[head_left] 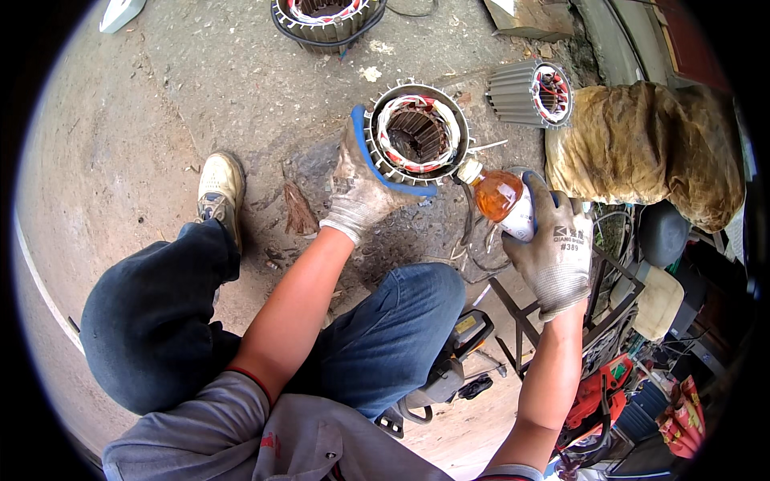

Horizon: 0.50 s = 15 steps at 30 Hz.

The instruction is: The person sits on the floor and pours a liquid from a plastic bottle into the slots of several motor stators. They handle the stators one by one, rotating them to ensure the liquid reaches the internal windings.

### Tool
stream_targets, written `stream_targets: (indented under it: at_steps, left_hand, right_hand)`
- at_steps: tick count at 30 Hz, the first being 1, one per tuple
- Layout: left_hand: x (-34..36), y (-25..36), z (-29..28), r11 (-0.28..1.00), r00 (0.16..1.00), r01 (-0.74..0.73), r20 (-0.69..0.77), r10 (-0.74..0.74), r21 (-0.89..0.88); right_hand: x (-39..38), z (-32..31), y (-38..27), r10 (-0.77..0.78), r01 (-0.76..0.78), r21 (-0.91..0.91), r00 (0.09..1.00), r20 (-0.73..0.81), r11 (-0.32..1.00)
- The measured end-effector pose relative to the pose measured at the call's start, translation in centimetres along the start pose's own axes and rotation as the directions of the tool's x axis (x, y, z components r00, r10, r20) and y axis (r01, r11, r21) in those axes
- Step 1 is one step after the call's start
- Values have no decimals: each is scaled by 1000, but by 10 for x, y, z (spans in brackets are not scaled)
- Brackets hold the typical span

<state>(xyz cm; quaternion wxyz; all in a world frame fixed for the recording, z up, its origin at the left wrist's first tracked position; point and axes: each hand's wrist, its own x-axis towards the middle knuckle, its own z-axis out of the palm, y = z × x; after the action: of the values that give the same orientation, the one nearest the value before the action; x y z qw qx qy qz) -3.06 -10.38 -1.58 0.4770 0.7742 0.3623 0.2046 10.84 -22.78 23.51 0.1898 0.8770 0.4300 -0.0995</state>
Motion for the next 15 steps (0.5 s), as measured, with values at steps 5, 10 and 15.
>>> stream_targets:
  at_steps: [5,10,15]
  left_hand:
    - [0,1,-2,998,997,-46,-56,49,38]
    - [-2,4,-3,998,997,-36,-67,40,48]
    - [-1,1,-3,995,997,-65,-41,68,78]
  right_hand:
    - [2,-3,-2,41,-41,10,999,34,999]
    - [1,0,1,44,-44,-3,999,-10,999]
    - [4,1,-1,42,-41,13,999,-33,999]
